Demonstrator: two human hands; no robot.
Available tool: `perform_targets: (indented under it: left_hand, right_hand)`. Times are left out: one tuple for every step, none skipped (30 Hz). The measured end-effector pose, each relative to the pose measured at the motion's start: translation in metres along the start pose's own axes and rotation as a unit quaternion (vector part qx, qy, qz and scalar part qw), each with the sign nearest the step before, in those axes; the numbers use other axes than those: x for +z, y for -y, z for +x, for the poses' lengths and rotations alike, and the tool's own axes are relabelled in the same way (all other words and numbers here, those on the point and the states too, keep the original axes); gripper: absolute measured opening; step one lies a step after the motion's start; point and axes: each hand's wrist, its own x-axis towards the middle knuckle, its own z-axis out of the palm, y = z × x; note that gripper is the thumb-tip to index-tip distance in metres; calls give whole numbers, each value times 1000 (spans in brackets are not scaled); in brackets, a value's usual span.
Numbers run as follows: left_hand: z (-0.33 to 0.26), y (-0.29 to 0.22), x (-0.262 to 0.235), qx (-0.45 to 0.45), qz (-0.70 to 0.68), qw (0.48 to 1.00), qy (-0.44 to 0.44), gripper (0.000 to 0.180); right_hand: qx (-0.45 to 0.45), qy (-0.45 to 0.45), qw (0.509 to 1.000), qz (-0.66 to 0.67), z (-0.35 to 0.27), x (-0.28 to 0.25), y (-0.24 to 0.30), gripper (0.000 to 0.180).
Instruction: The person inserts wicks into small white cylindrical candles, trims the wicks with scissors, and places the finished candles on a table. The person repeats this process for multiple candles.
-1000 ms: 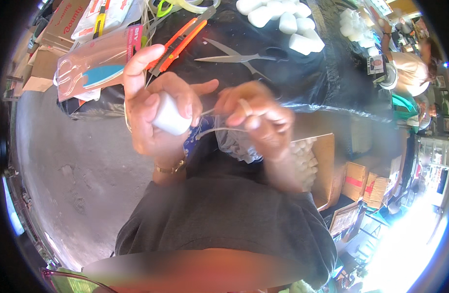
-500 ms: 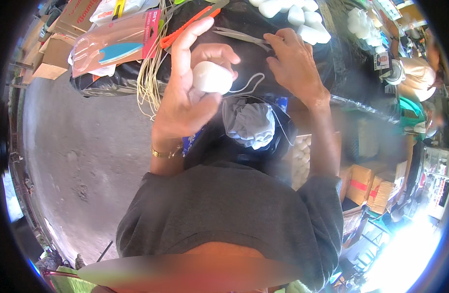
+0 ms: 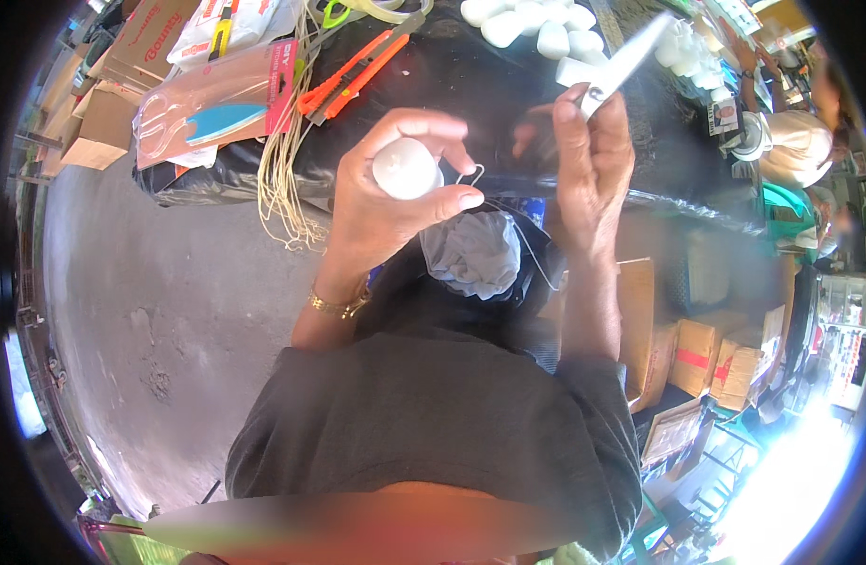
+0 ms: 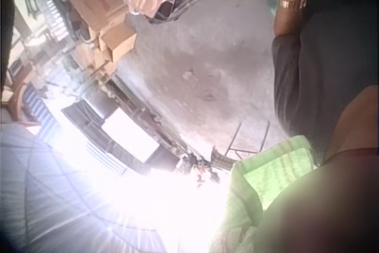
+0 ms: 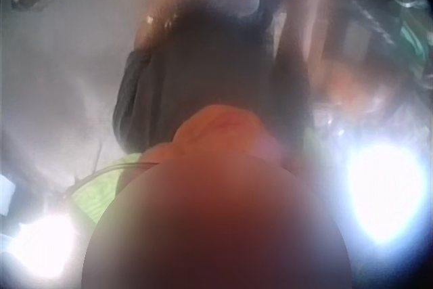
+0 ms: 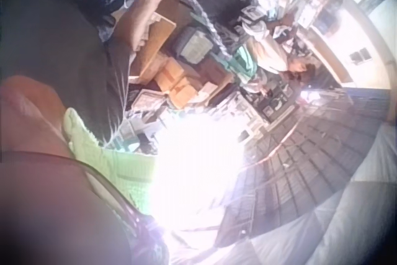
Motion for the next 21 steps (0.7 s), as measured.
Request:
perform_targets:
  left_hand:
    - [0,1,1,-6,0,1000,6,39]
    - [0,2,3,10,41,999,6,34]
    - [1,4,3,28,83,996,7,29]
    - [2,5,5,47,123,991,9,25]
    - [3,6,6,50,141,989,19,24]
    - [4,8,8,54,158,986,27,23]
    - [5,9,11,59,173,983,35,23]
    - [6,11,14,78,195,977,33,23]
    - [8,13,16,98,219,970,29,22]
    - [8,14,18,116,244,963,24,22]
    - [7,14,18,128,268,955,23,22]
    - [7,15,18,138,292,946,23,22]
    - [7,16,18,143,315,938,20,22]
    - [6,16,18,147,294,944,23,21]
    - [6,16,17,144,274,951,24,20]
    - [4,16,17,142,254,957,24,20]
    - [6,17,17,145,244,958,29,19]
    - [5,17,17,133,250,958,35,19]
    - [6,17,16,122,257,958,41,19]
    - [5,16,16,105,263,958,50,20]
    - [7,15,15,104,247,962,47,21]
  right_hand:
    - [0,-6,1000,8,-3,3,5,19]
    - [-39,-33,999,-3,-5,5,12,19]
    - [-74,-51,996,-5,-5,5,21,19]
    - [-104,-74,992,-3,-5,5,31,19]
    - [-134,-127,981,-54,-5,6,41,20]
    - [-165,-128,978,-26,-2,8,46,24]
    - [-178,-97,979,27,-5,10,50,22]
    - [-221,-73,972,42,-3,14,48,21]
    - [-249,-48,967,-26,-5,14,47,20]
    - [-302,-33,944,-129,-2,22,34,18]
    - [-248,-5,946,-211,-7,16,35,17]
    - [-198,28,934,-297,-13,17,30,17]
    - [-347,-50,866,-358,-6,11,24,20]
    - [-397,-117,821,-393,-10,9,21,22]
    - [-440,-112,798,-397,-11,9,18,24]
    - [-398,-101,826,-385,-15,7,18,26]
    - [-361,-92,850,-372,-18,8,20,28]
    - [-326,-83,871,-359,-21,10,22,30]
    - [-316,-52,880,-350,-19,9,28,31]
    - [-289,-54,917,-268,-19,11,30,32]
    - [-291,-30,938,-186,-13,8,37,31]
